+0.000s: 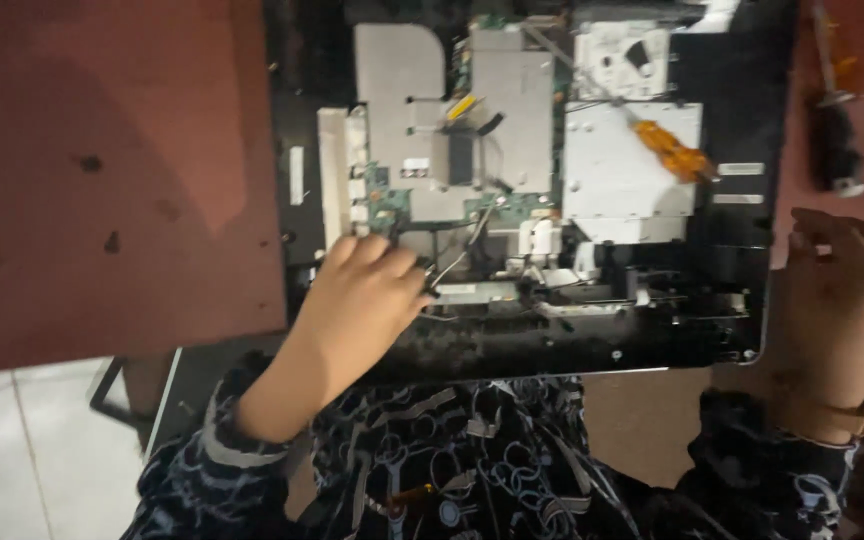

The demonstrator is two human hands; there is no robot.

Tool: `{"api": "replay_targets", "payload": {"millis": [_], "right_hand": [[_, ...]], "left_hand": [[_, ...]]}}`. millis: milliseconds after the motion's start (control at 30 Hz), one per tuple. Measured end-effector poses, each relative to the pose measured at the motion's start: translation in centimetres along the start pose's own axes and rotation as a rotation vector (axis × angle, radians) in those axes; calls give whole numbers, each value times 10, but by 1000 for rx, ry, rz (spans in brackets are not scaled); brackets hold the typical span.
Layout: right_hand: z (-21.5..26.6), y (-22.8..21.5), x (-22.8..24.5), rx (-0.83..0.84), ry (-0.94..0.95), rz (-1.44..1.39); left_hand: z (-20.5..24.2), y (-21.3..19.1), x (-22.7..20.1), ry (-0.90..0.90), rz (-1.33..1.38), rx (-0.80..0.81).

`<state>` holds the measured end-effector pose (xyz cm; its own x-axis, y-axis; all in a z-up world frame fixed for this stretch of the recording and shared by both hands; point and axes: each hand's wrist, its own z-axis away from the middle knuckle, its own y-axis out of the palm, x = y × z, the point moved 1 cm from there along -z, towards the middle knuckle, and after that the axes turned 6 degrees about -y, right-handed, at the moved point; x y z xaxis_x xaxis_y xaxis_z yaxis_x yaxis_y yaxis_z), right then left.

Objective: The person works on the internal components of a disassembled laptop placed on a reddish-brown table. They use a screwdriver to remove screws and detach parts, including a metal bracket and a small circuit board, while also handling various internal wires and connectors.

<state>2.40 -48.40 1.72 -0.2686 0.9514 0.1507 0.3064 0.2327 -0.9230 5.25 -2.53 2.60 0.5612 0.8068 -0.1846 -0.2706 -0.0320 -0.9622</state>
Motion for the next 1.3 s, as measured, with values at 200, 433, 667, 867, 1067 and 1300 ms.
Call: {"api": "replay_targets", "payload": {"millis": [200, 433, 667, 867, 1067, 1300], "right_hand": [[-22, 4, 20, 27, 81, -66], [-66, 44, 14, 183, -175, 102], [-43, 43, -1, 34, 59, -385], [-47, 41, 13, 53, -61, -294], [-47, 42, 10, 98, -81, -260], [-44, 46, 2, 132, -128, -192]], "left_hand": [[-8, 13, -2, -28, 29, -49], [-10, 16, 1, -94, 188, 113], [-7, -27, -5, -261, 62, -578], [-20, 15, 33, -169, -128, -324], [-7, 10, 37, -197, 79, -293], [1, -6, 29, -111, 396, -487]]}}
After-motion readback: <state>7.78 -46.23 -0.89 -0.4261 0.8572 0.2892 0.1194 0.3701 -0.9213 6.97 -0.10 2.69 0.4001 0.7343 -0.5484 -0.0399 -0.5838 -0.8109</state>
